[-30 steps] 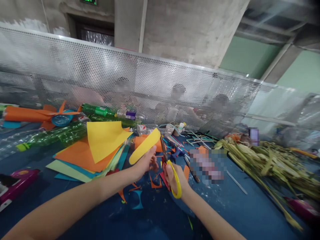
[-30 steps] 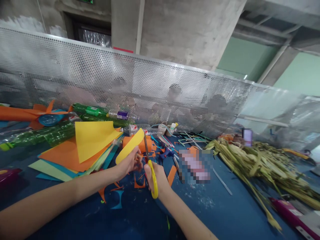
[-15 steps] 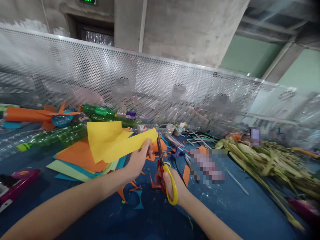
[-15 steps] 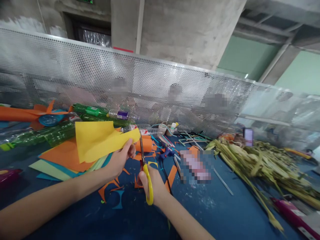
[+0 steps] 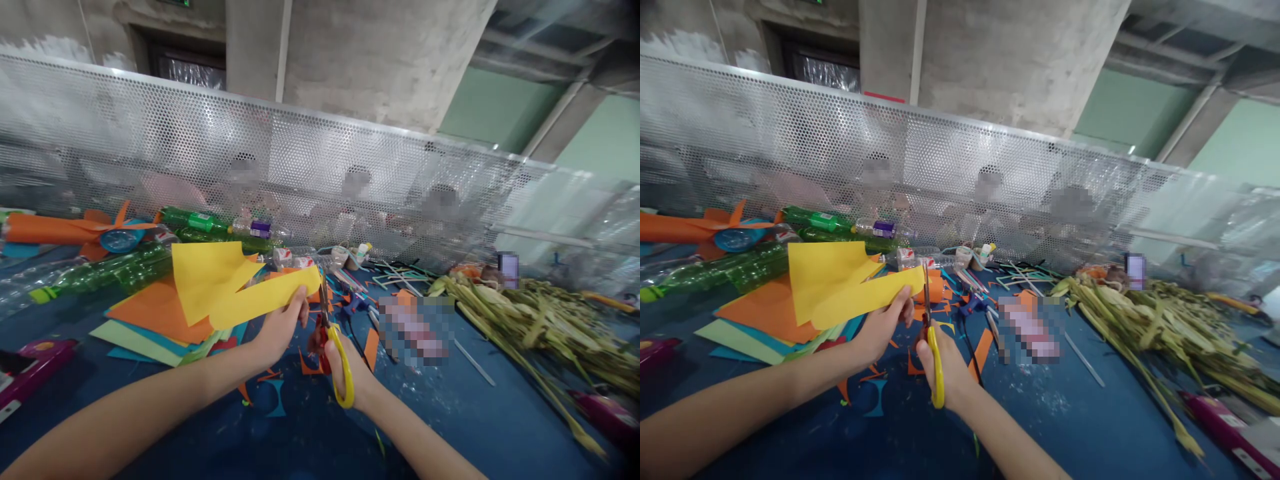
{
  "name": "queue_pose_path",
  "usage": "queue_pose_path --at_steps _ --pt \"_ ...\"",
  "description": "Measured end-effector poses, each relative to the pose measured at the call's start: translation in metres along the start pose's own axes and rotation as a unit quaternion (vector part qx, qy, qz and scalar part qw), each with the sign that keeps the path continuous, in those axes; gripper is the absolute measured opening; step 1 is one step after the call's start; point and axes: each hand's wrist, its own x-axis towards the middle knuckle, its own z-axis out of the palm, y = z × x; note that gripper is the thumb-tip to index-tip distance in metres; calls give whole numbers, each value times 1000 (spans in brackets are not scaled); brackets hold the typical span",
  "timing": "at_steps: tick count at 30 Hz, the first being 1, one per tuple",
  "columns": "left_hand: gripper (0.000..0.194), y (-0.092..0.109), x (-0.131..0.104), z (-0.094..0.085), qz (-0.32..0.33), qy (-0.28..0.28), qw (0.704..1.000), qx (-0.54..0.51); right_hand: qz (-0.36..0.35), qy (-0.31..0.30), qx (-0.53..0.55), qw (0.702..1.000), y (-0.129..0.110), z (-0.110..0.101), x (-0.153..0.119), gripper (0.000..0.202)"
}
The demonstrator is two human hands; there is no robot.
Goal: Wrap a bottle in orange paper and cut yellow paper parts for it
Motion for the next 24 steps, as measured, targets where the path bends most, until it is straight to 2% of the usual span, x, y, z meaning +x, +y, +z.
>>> queue_pose_path --at_steps 7,24 --pt "52 10 2 -3 6 12 999 38 8 -11 -16 1000 0 1 1 43" --pt "49 3 -4 -3 17 -14 996 91 19 26 6 999 6 4 -1 44"
